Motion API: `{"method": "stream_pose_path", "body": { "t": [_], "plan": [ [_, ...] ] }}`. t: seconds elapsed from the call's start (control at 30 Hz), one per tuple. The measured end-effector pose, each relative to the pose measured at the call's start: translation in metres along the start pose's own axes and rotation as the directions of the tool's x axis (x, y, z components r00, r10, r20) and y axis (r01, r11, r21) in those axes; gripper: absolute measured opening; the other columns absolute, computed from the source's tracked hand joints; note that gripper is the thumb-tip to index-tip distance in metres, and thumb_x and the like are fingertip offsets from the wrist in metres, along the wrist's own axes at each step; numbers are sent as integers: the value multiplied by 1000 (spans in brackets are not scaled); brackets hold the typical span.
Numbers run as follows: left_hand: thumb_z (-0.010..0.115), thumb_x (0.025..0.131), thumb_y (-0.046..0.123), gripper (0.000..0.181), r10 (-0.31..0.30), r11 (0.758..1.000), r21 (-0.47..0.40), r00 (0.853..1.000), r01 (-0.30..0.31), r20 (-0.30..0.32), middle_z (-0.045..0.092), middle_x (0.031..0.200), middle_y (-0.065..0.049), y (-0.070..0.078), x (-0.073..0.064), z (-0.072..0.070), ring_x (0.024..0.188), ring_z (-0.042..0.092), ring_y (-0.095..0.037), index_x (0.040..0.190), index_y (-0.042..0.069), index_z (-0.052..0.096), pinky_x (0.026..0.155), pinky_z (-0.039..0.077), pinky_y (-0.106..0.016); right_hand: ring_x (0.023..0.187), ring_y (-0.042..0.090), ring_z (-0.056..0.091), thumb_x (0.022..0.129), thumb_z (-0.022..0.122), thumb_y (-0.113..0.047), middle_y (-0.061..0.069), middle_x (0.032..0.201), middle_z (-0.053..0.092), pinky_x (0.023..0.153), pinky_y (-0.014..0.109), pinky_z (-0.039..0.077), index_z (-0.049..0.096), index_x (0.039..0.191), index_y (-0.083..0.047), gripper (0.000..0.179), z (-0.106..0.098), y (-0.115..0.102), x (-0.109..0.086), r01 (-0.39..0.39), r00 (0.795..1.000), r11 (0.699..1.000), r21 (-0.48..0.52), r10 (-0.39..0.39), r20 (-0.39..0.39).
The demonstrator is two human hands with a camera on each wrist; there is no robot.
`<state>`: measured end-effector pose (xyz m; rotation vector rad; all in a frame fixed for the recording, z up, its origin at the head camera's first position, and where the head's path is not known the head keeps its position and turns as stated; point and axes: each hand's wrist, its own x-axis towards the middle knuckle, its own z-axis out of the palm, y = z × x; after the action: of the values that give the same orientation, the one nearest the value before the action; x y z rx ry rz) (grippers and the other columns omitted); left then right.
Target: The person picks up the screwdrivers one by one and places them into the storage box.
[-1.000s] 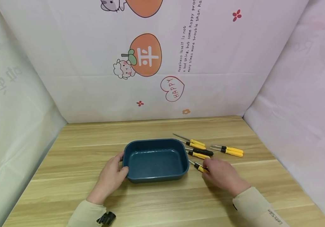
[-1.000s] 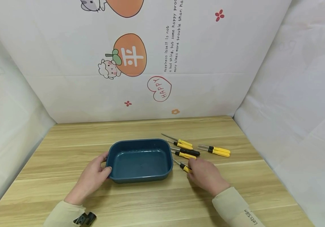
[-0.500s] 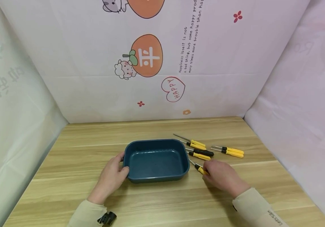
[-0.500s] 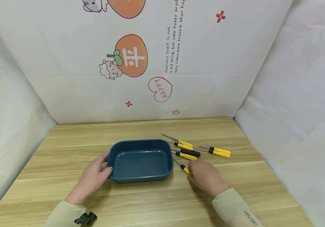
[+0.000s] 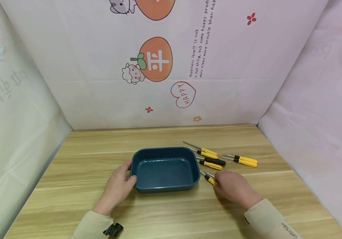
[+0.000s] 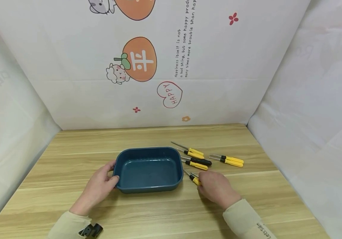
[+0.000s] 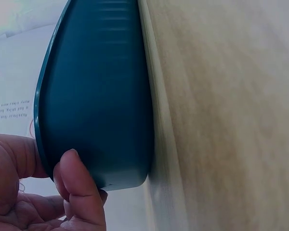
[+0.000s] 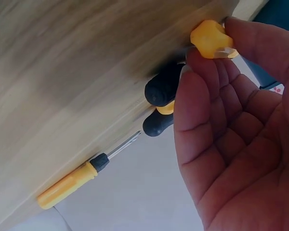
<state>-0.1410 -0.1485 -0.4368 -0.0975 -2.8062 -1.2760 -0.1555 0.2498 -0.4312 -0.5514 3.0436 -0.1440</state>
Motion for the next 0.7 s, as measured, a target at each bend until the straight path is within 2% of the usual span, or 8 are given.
{"method": "stream_pose_path", "body": {
  "t": [0.2,0.47,0.7],
  "plan": [
    [60,93,10,62,0,1000,12,1000,0,-8,62,139,-21,0,-1,1,65,53,-14,153,-1,47,67,45,-31,60,13,46,89,77,-20,-5,67,50,54,35,42,61,77,-16,20,-1,1,0,1,1000,1000,3,-1,5],
    [60,94,11,63,-17,1000,8,1000,17,-9,60,140,-22,-1,-1,2,68,55,-14,154,-1,46,71,46,-32,62,14,48,89,72,-21,-5,69,53,54,34,42,63,79,-17,14,-13,2,-2,-43,999,998,47,42,28],
    [59,94,11,63,-39,999,-32,999,39,3,58,141,-22,-1,0,3,61,61,-10,155,0,45,68,49,-30,59,13,46,91,73,-20,-4,68,53,54,32,42,62,77,-15,19,-23,8,-2,-15,999,1000,12,15,-29]
  ]
}}
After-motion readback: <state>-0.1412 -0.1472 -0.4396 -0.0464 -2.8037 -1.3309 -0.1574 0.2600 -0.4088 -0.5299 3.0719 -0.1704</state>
